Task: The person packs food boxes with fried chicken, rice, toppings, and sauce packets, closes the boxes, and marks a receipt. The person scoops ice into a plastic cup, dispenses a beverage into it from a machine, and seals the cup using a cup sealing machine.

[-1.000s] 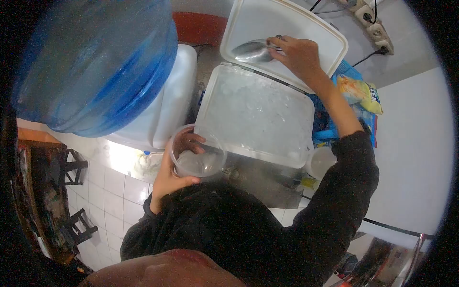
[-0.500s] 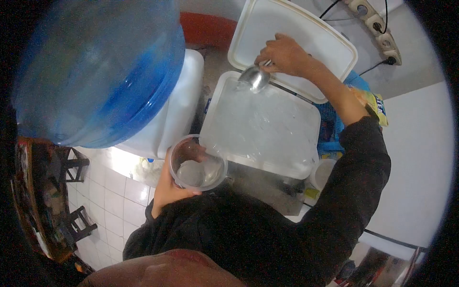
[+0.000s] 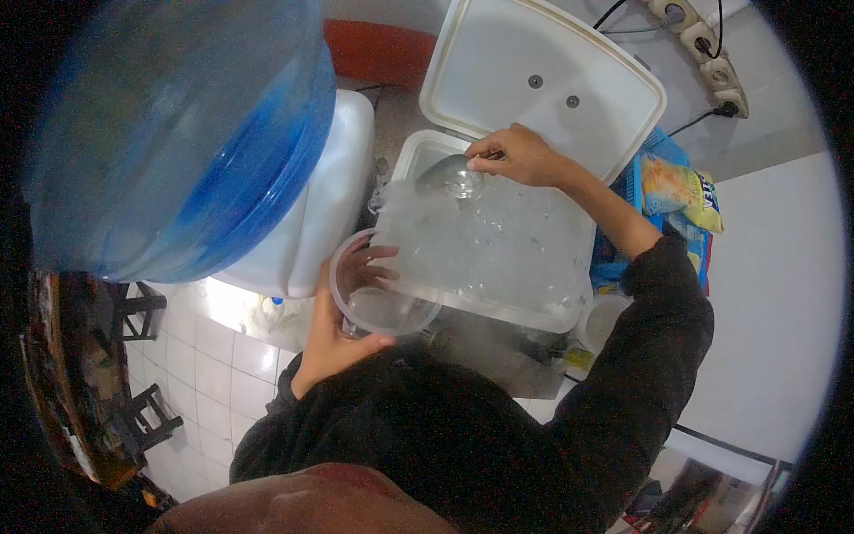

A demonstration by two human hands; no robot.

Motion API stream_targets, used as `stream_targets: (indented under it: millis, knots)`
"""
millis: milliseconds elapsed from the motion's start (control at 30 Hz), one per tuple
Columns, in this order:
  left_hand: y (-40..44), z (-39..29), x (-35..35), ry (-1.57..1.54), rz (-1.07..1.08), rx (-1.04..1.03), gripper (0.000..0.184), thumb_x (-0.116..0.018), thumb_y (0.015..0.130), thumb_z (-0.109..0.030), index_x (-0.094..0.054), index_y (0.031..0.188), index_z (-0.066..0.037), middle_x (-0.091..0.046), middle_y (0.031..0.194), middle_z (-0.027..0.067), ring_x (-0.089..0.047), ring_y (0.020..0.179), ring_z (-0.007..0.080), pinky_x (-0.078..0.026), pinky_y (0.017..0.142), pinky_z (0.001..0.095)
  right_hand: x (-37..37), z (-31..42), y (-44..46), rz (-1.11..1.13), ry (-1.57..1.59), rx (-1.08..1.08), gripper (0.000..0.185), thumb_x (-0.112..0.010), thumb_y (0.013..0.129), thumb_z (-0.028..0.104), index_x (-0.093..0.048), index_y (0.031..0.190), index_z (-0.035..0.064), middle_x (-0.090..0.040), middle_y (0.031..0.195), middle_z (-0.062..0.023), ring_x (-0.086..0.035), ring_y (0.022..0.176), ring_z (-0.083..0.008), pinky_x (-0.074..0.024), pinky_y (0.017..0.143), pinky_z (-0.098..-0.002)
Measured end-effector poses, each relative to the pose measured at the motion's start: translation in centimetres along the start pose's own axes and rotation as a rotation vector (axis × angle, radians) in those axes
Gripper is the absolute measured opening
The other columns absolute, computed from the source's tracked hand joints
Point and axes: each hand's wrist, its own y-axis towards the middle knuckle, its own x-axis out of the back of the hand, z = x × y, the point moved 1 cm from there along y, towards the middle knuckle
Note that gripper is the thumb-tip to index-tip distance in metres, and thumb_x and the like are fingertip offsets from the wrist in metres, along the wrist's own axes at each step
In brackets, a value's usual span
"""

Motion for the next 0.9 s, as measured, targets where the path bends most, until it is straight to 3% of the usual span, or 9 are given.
stream_targets:
  millis: [100, 200, 367, 600, 667, 800, 900]
  knots:
    - [0.0, 0.0, 0.0, 0.083, -0.042, -0.038, 0.103, -0.086, 0.062, -0.029, -0.026, 0.141, -0.001, -0.048, 0.129, 0.0176, -0.053, 0.108, 0.0264, -0.043, 0.094, 0.0389, -0.6, -0.2, 0.1, -0.079, 0.079, 0.055, 0.030, -0.060, 0.087, 0.036, -0.071, 0.097, 0.0097, -0.069, 0.084, -0.0092, -0.062, 0.077, -0.0239, -0.0447, 0.078, -0.0349]
    - [-0.6, -0.4, 0.4, 0.121, -0.033, -0.088, 0.104, -0.087, 0.060, -0.028, -0.028, 0.140, -0.001, -0.048, 0.129, 0.0175, -0.052, 0.113, 0.0273, -0.042, 0.095, 0.0394, -0.9, 0.0, 0.1, -0.100, -0.060, 0.103, 0.029, -0.060, 0.088, 0.036, -0.070, 0.098, 0.0099, -0.069, 0.087, -0.0099, -0.062, 0.077, -0.0234, -0.0433, 0.079, -0.0349]
    - [-1.8, -0.2, 1.0, 0.090, -0.013, -0.110, 0.102, -0.089, 0.059, -0.027, -0.031, 0.138, -0.001, -0.048, 0.129, 0.0176, -0.051, 0.117, 0.0284, -0.041, 0.099, 0.0390, -0.4, 0.5, -0.2, -0.103, -0.071, 0.126, 0.031, -0.059, 0.089, 0.036, -0.069, 0.101, 0.0097, -0.068, 0.094, -0.0094, -0.059, 0.080, -0.0216, -0.0346, 0.087, -0.0339]
    - [-3.1, -0.2, 1.9, 0.147, -0.006, -0.045, 0.100, -0.088, 0.059, -0.024, -0.032, 0.138, -0.001, -0.048, 0.129, 0.0170, -0.051, 0.118, 0.0280, -0.039, 0.101, 0.0396, 0.5, -0.6, -0.9, -0.142, -0.179, 0.101, 0.031, -0.056, 0.091, 0.034, -0.067, 0.104, 0.0082, -0.067, 0.096, -0.0099, -0.058, 0.085, -0.0227, -0.0356, 0.087, -0.0338]
    - [-3.1, -0.2, 2.0, 0.150, 0.007, -0.044, 0.100, -0.088, 0.059, -0.023, -0.032, 0.138, -0.001, -0.048, 0.129, 0.0170, -0.051, 0.118, 0.0281, -0.039, 0.101, 0.0398, 0.7, -0.8, -1.3, -0.247, -0.144, 0.089, 0.027, -0.058, 0.089, 0.026, -0.066, 0.098, 0.0023, -0.064, 0.090, -0.0127, -0.055, 0.082, -0.0251, -0.0409, 0.082, -0.0345]
    - [-2.6, -0.2, 1.1, 0.177, 0.036, -0.004, 0.096, -0.086, 0.062, -0.021, -0.031, 0.138, -0.001, -0.046, 0.131, 0.0175, -0.050, 0.119, 0.0290, -0.039, 0.102, 0.0402, 0.6, -1.9, -1.3, -0.150, -0.058, 0.033, 0.032, -0.054, 0.092, 0.034, -0.066, 0.104, 0.0077, -0.065, 0.097, -0.0118, -0.058, 0.088, -0.0244, -0.0367, 0.089, -0.0352]
    - [-1.8, 0.2, 0.1, 0.132, 0.004, -0.009, 0.095, -0.084, 0.064, -0.018, -0.030, 0.139, 0.000, -0.045, 0.132, 0.0177, -0.049, 0.119, 0.0296, -0.039, 0.102, 0.0402, 0.7, -1.9, -1.4, -0.188, -0.126, 0.103, 0.032, -0.054, 0.092, 0.032, -0.065, 0.101, 0.0037, -0.065, 0.089, -0.0121, -0.057, 0.079, -0.0254, -0.0413, 0.080, -0.0346]
